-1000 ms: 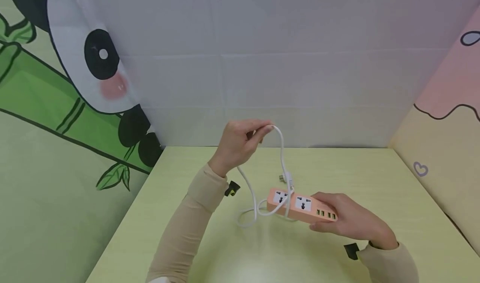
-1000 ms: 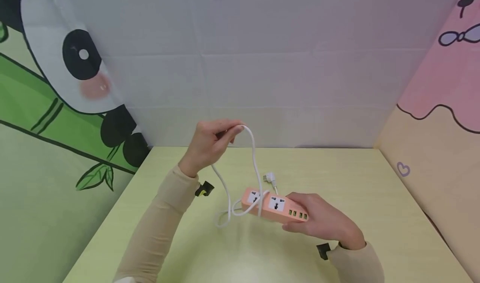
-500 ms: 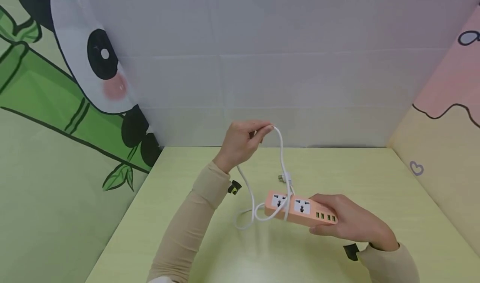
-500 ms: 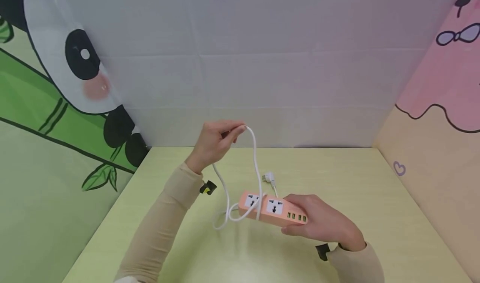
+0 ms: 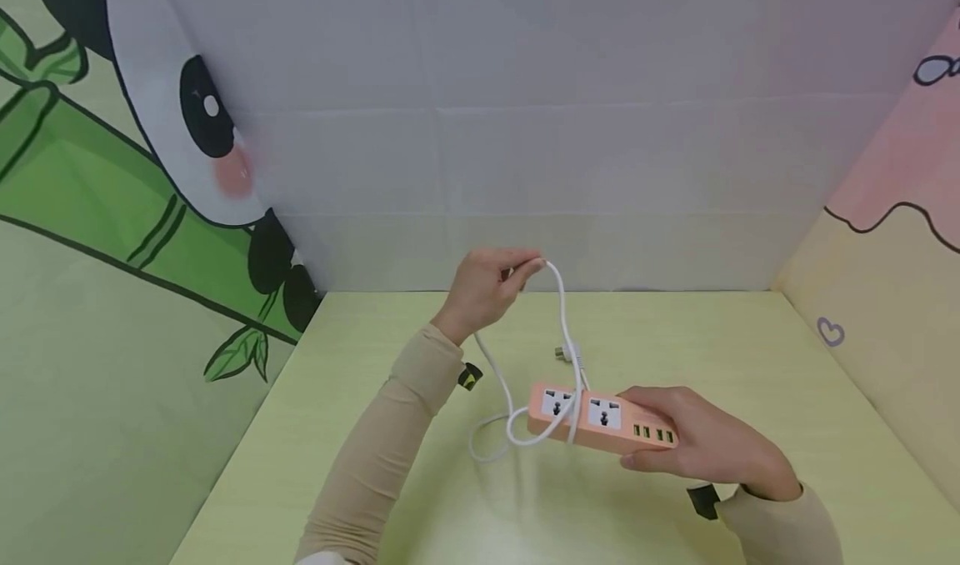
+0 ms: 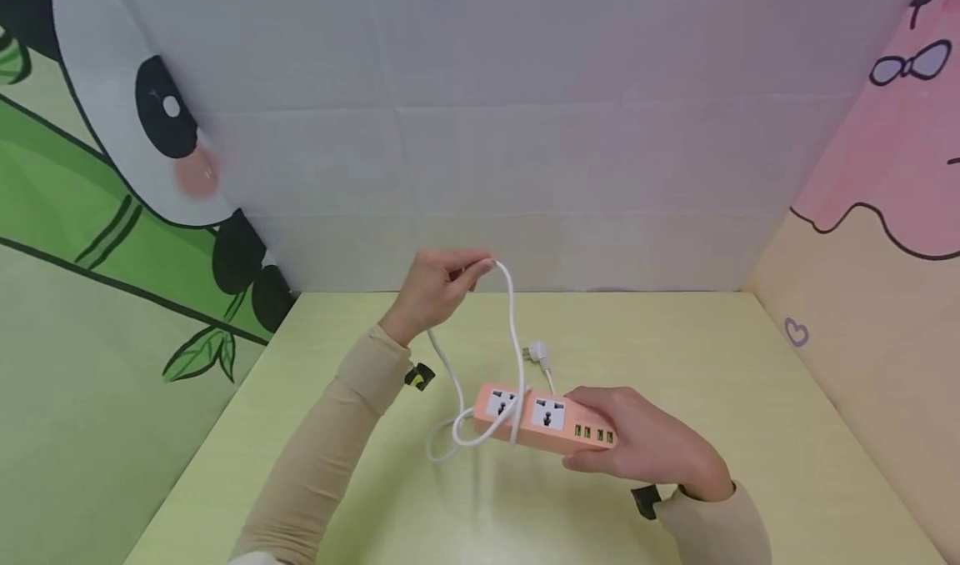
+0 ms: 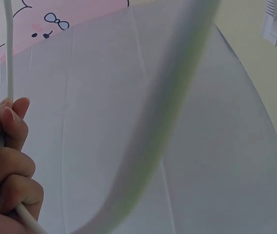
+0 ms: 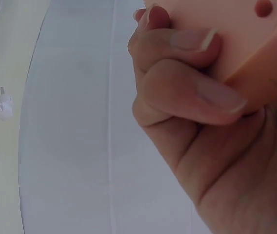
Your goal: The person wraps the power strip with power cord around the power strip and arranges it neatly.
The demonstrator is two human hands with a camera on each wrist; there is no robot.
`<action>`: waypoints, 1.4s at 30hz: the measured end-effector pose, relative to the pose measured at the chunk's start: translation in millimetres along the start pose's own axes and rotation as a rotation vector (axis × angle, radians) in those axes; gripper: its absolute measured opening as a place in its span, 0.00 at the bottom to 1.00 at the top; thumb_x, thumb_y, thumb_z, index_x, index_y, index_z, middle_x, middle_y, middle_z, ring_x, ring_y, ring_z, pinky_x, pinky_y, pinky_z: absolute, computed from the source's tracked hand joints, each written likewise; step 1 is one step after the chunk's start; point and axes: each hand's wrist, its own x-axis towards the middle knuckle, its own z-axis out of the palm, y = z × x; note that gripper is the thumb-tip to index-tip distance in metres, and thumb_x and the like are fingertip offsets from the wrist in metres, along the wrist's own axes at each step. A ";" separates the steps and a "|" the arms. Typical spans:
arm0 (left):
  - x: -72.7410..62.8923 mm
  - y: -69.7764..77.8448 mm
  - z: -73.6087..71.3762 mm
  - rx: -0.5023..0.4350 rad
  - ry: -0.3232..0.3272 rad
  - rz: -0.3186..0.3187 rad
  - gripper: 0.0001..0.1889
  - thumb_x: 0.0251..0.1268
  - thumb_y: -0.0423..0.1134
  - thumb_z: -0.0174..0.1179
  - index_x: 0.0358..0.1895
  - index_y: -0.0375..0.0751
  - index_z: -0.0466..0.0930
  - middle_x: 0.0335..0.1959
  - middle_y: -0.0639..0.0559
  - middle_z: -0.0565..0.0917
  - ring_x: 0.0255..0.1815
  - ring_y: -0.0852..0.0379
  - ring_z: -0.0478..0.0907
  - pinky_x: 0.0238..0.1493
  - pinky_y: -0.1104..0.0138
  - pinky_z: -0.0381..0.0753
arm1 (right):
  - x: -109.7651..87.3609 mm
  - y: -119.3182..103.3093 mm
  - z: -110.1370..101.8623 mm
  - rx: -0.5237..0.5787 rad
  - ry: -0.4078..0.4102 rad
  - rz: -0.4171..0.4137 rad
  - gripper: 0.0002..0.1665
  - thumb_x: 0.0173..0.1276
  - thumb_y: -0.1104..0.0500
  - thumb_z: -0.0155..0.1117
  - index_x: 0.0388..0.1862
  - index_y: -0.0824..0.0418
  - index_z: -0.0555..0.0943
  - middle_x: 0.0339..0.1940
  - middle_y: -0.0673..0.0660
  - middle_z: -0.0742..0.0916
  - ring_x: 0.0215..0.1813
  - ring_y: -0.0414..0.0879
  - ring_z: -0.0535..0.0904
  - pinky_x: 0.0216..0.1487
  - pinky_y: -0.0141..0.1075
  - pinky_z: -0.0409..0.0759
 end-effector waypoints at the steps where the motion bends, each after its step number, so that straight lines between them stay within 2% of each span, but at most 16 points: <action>1: -0.3 -0.9 1.0 0.001 -0.006 -0.008 0.12 0.75 0.40 0.61 0.51 0.40 0.89 0.21 0.52 0.82 0.18 0.62 0.67 0.23 0.73 0.64 | 0.2 -0.3 -0.1 0.005 -0.002 -0.004 0.21 0.64 0.51 0.75 0.55 0.44 0.79 0.36 0.40 0.85 0.33 0.33 0.79 0.35 0.30 0.79; 13: -4.3 -11.0 15.1 0.027 -0.087 -0.080 0.13 0.75 0.43 0.60 0.52 0.43 0.89 0.21 0.54 0.82 0.19 0.63 0.67 0.23 0.74 0.64 | -1.1 -5.4 -1.0 0.005 0.008 -0.056 0.22 0.66 0.50 0.74 0.56 0.44 0.79 0.36 0.40 0.84 0.34 0.33 0.79 0.35 0.30 0.79; 19: -7.3 -14.9 20.4 0.035 -0.161 -0.096 0.13 0.76 0.45 0.59 0.51 0.46 0.89 0.19 0.55 0.80 0.18 0.63 0.66 0.24 0.72 0.63 | -1.8 -6.6 -1.7 -0.002 0.013 -0.064 0.22 0.66 0.49 0.74 0.57 0.44 0.78 0.37 0.40 0.84 0.34 0.33 0.79 0.35 0.29 0.78; 25: -9.2 -15.0 24.9 0.026 -0.243 -0.090 0.14 0.77 0.46 0.56 0.53 0.46 0.88 0.18 0.55 0.78 0.18 0.62 0.67 0.29 0.70 0.68 | -3.0 -8.7 -2.0 0.018 0.021 -0.095 0.24 0.65 0.53 0.75 0.58 0.44 0.79 0.37 0.40 0.84 0.34 0.33 0.78 0.34 0.29 0.78; 31: -10.8 -19.3 29.9 0.026 -0.313 -0.131 0.15 0.78 0.47 0.55 0.55 0.47 0.87 0.19 0.50 0.80 0.17 0.63 0.66 0.30 0.70 0.69 | -1.5 -7.6 -6.0 0.021 0.027 -0.105 0.25 0.64 0.54 0.76 0.58 0.44 0.79 0.37 0.40 0.84 0.34 0.33 0.78 0.34 0.29 0.77; 38: -7.6 -22.9 34.5 0.071 -0.343 -0.132 0.15 0.78 0.48 0.55 0.51 0.48 0.89 0.19 0.54 0.81 0.18 0.64 0.69 0.30 0.71 0.70 | 1.0 -3.5 -13.1 0.011 0.021 -0.116 0.24 0.64 0.52 0.76 0.58 0.44 0.79 0.37 0.40 0.84 0.34 0.33 0.78 0.35 0.29 0.77; 42: -5.7 -23.8 36.7 0.066 -0.347 -0.145 0.14 0.78 0.48 0.56 0.50 0.48 0.89 0.19 0.53 0.81 0.18 0.64 0.68 0.30 0.71 0.69 | 2.5 -0.8 -17.4 0.015 0.028 -0.131 0.24 0.64 0.53 0.76 0.58 0.43 0.79 0.37 0.40 0.84 0.34 0.33 0.78 0.34 0.28 0.77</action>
